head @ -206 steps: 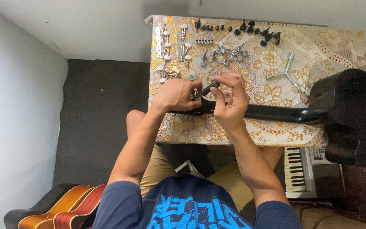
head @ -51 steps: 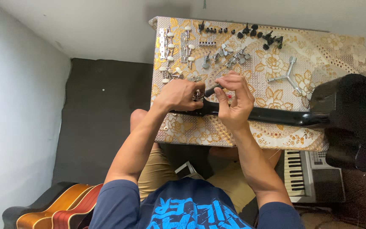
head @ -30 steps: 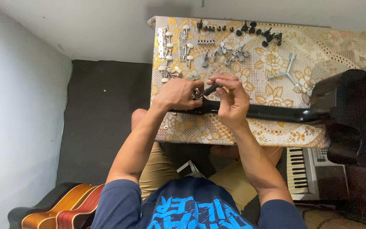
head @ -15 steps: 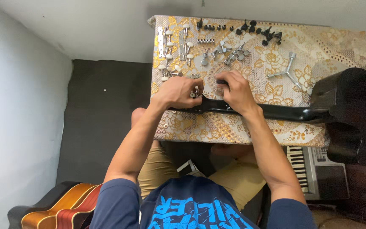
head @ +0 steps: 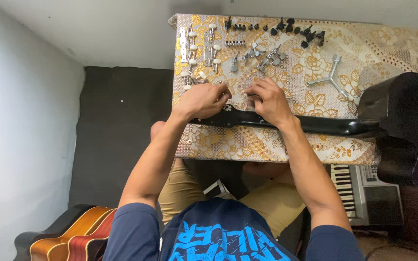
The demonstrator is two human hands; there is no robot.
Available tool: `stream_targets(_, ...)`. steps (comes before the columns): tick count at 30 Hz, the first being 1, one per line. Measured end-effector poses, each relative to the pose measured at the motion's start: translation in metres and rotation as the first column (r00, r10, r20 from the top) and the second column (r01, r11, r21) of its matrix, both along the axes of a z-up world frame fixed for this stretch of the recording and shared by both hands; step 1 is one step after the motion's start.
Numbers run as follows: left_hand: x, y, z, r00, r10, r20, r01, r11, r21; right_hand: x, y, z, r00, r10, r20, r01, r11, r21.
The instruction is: The person is repairing a guitar neck by installing tuning pegs. They use a screwdriver to tighten screws and secure the pegs into the headstock. The person works methodically, handling each component with care.
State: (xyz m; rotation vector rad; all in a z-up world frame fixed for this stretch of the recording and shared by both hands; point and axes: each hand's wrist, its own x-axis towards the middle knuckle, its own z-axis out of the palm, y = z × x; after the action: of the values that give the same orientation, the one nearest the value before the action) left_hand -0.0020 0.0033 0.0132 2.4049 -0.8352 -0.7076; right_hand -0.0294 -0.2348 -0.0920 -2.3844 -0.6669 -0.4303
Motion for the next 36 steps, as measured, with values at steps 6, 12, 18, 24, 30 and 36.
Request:
stream_targets(6, -0.001, 0.000, 0.004, 1.000, 0.020, -0.004, -0.020, 1.000, -0.005, -0.020, 0.033, 0.037, 0.983, 0.167, -0.080, -0.150, 0.971, 0.185)
stream_targets(12, -0.002, 0.002, 0.006, 0.998, 0.054, -0.017, -0.054, 0.998, -0.039, -0.022, 0.048, 0.021, 0.981, 0.193, -0.023, -0.185, 0.964, 0.193)
stream_targets(18, 0.003, 0.002, -0.013, 0.998, 0.063, 0.014, -0.058, 0.976, -0.209, -0.024, 0.053, 0.026, 0.978, 0.205, 0.050, -0.210, 0.943, 0.259)
stream_targets(24, 0.006, -0.003, -0.020, 0.993, 0.099, -0.057, -0.109, 0.971, -0.213, -0.017, 0.045, -0.008, 0.990, 0.140, -0.032, -0.123, 0.940, 0.320)
stream_targets(30, 0.020, -0.008, -0.030, 0.990, 0.043, -0.131, -0.064, 0.984, -0.166, -0.024, 0.049, 0.021, 0.997, 0.060, -0.056, -0.032, 0.910, 0.414)
stream_targets(36, 0.028, -0.008, -0.021, 0.969, -0.049, -0.242, -0.003, 0.977, -0.211, -0.026, 0.049, 0.024, 0.998, 0.029, -0.054, -0.002, 0.897, 0.442)
